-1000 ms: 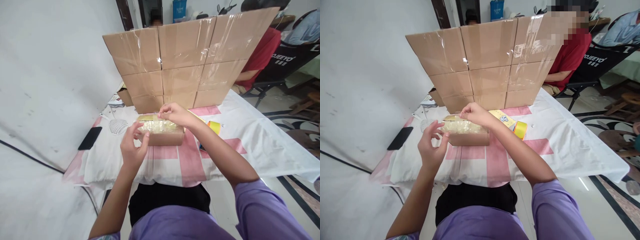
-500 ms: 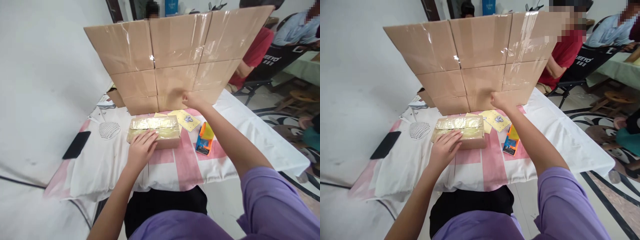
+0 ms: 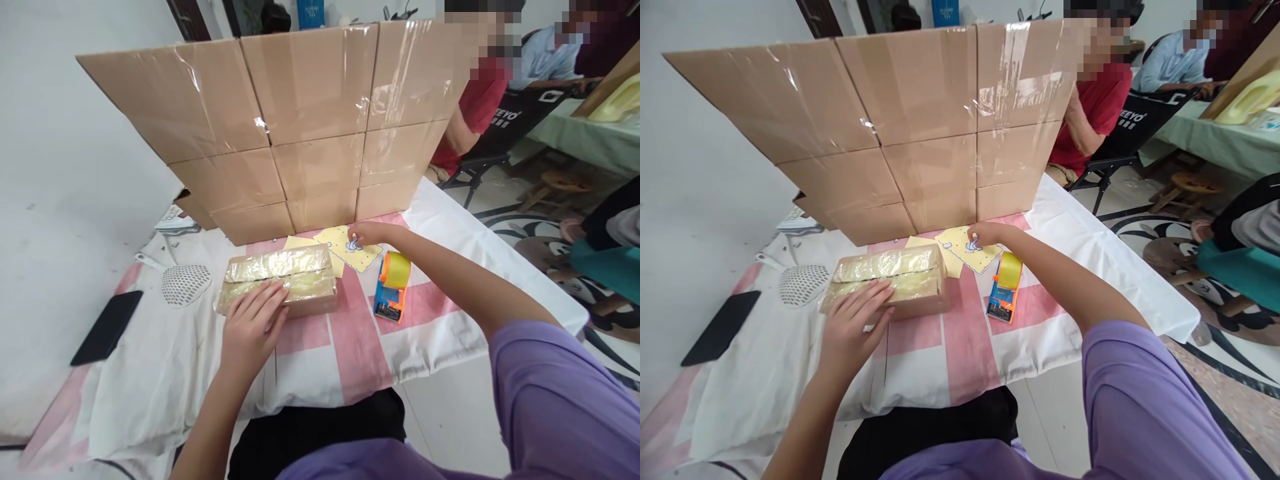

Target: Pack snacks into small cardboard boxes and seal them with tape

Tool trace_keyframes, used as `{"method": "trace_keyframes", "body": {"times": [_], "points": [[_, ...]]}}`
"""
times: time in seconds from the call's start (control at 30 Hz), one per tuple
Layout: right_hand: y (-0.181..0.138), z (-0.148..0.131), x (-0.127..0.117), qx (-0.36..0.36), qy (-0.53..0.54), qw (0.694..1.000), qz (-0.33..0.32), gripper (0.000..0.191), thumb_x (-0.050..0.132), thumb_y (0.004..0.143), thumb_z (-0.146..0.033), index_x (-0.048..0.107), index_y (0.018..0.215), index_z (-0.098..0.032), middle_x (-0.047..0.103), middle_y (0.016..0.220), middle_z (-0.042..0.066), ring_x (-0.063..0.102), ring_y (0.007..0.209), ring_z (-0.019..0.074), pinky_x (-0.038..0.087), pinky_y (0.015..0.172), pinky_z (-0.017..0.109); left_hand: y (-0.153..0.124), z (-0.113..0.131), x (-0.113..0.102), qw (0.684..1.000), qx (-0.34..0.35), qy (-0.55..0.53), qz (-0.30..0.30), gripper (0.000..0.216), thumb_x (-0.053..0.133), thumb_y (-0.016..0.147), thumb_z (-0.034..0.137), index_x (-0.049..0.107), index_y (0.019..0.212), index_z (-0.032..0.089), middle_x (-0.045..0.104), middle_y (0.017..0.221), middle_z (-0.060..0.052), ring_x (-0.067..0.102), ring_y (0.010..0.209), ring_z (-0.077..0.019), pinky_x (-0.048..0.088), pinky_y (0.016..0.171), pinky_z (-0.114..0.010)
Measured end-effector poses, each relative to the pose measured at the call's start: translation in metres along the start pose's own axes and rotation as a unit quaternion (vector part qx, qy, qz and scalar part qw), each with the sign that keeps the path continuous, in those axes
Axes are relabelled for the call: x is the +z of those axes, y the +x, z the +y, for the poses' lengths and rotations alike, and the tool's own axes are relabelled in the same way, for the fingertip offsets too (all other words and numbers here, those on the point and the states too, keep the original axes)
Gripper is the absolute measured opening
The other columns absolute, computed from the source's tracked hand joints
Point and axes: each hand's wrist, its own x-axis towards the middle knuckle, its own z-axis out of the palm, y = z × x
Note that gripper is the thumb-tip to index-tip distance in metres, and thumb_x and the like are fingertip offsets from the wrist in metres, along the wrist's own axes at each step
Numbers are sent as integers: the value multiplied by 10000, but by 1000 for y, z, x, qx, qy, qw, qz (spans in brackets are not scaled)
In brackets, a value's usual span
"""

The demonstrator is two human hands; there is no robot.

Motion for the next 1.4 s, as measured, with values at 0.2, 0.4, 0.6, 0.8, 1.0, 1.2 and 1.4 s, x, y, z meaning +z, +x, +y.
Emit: {"method": "trace_keyframes", "body": {"times": [0.2, 0.4, 0.6, 0.8, 1.0, 1.2, 1.4], "points": [[1, -1, 1, -59, 18, 998, 10, 128, 633, 799, -115, 692, 907, -150, 668, 985, 91, 581, 881, 197, 406, 736, 268, 1, 0, 0, 1000, 2, 0, 0, 408, 634, 935, 177, 610, 1332, 268, 709, 1332, -69, 663, 1233, -298, 422, 998, -417], [1, -2, 6, -62, 37, 996, 47, 143, 580, 792, -68, 530, 726, -185, 570, 769, 4, 468, 674, 135, 322, 612, 249, 1, 3, -1, 1000, 0, 18, -3, 368, 638, 938, 147, 618, 1292, 242, 718, 1314, -75, 665, 1235, -287, 437, 985, -406], [0, -5, 1, -67, 48, 993, 80, 190, 519, 898, -157, 513, 711, -189, 546, 716, -11, 446, 632, 126, 292, 603, 256, 1, 3, -2, 1000, 5, 23, -2, 378, 644, 938, 143, 610, 1302, 239, 715, 1318, -81, 664, 1235, -285, 438, 987, -409], [-17, -20, -11, -63, -110, 976, 177, 142, 500, 921, -147, 628, 863, -171, 685, 937, 91, 556, 782, 183, 266, 651, 289, 1, 3, -1, 1000, 1, 24, -7, 377, 645, 936, 143, 608, 1300, 232, 713, 1321, -80, 659, 1244, -285, 435, 990, -414], [-27, -27, -12, -22, -181, 966, 186, 157, 495, 873, -112, 635, 894, -180, 690, 914, 91, 539, 721, 185, 219, 639, 309, 0, 3, 0, 999, 2, 32, -7, 375, 636, 941, 153, 600, 1303, 243, 711, 1325, -79, 656, 1246, -284, 432, 999, -416], [-23, -18, -4, -48, 69, 973, 214, 173, 538, 839, -200, 493, 672, -198, 506, 638, -20, 419, 597, 125, 271, 602, 278, 1, 3, 1, 999, 2, 33, -7, 364, 635, 939, 152, 602, 1292, 234, 712, 1320, -85, 656, 1245, -287, 436, 996, -426], [-22, -15, 7, -85, 274, 940, 183, 316, 582, 864, -468, 595, 742, -177, 569, 702, -1, 503, 660, 137, 371, 622, 270, 6, 3, -7, 999, 7, 31, -11, 327, 624, 949, 181, 617, 1271, 241, 724, 1298, -81, 676, 1217, -285, 458, 957, -420]]}}
